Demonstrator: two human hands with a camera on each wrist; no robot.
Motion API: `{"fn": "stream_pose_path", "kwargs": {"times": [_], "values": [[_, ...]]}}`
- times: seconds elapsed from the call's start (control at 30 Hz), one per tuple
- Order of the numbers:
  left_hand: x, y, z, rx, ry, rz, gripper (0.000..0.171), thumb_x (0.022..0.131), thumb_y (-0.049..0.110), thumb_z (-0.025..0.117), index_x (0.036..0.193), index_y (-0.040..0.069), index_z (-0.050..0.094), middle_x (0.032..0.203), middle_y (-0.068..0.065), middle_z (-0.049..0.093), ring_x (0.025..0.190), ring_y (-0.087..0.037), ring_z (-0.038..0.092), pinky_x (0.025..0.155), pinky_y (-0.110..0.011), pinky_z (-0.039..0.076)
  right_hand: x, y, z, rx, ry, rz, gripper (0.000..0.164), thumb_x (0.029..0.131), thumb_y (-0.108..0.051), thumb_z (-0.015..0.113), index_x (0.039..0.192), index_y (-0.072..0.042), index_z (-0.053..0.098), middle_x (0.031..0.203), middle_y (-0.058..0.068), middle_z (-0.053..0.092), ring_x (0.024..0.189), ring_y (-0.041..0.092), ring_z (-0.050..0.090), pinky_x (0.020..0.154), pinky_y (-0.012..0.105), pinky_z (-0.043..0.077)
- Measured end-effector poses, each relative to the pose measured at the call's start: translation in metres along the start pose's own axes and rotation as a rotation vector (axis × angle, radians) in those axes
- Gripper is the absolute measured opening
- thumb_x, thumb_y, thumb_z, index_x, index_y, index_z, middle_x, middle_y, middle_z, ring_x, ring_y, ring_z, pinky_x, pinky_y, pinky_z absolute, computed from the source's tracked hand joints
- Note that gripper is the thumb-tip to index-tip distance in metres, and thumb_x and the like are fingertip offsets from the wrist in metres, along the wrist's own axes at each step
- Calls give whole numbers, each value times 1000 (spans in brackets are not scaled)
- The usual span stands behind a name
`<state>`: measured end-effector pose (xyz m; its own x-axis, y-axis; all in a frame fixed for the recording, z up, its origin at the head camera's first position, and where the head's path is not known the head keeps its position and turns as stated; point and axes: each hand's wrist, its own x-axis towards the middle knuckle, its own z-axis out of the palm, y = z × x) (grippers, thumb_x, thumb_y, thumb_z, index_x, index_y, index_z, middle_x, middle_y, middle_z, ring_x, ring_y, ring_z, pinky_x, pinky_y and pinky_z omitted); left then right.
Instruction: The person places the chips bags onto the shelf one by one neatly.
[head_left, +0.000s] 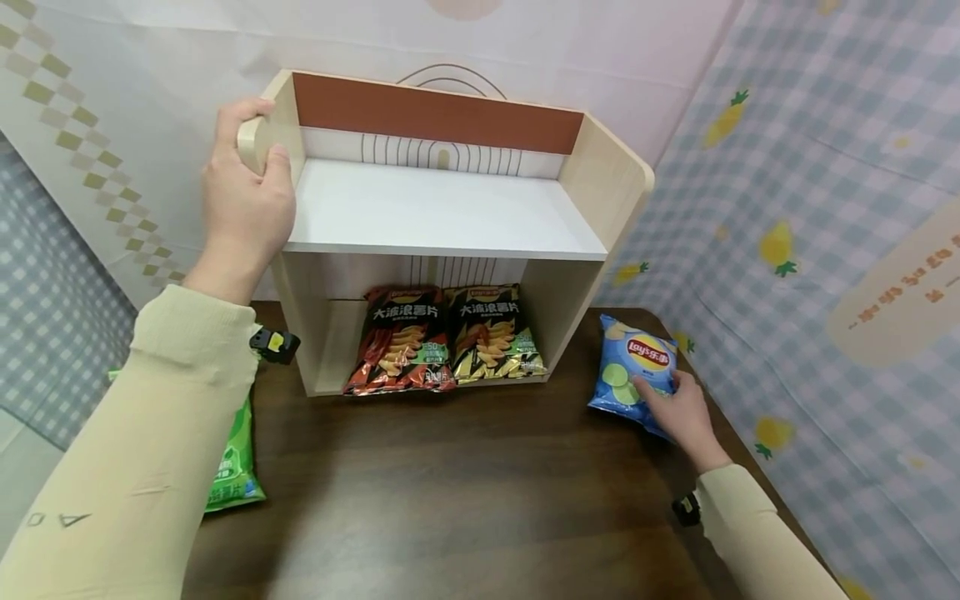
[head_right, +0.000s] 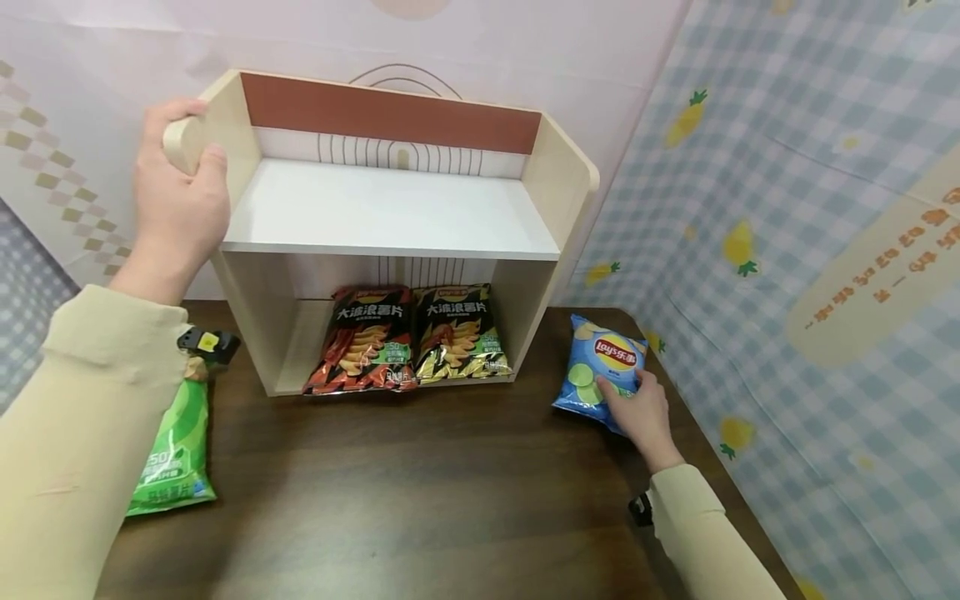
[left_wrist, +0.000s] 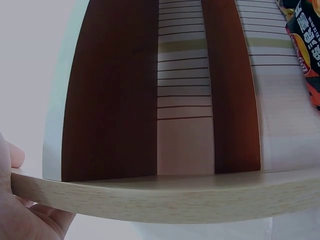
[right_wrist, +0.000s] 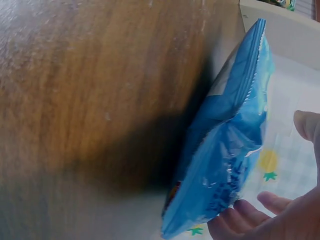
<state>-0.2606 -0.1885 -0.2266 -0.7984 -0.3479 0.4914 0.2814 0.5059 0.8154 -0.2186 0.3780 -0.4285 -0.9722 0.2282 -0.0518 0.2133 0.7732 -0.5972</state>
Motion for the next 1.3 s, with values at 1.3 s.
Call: {"fn": "stream_pose_path", "kwargs": {"times": [1.3], "values": [[-1,-3,-5,-50,8,28,41,99,22,45,132,46,45,127,-9,51,93,-16,47,69,-31,41,14,32,4,331,-327,359,126,79,-75,53,148,8,-12,149,32,14,128,38,31,106,52,31]]}}
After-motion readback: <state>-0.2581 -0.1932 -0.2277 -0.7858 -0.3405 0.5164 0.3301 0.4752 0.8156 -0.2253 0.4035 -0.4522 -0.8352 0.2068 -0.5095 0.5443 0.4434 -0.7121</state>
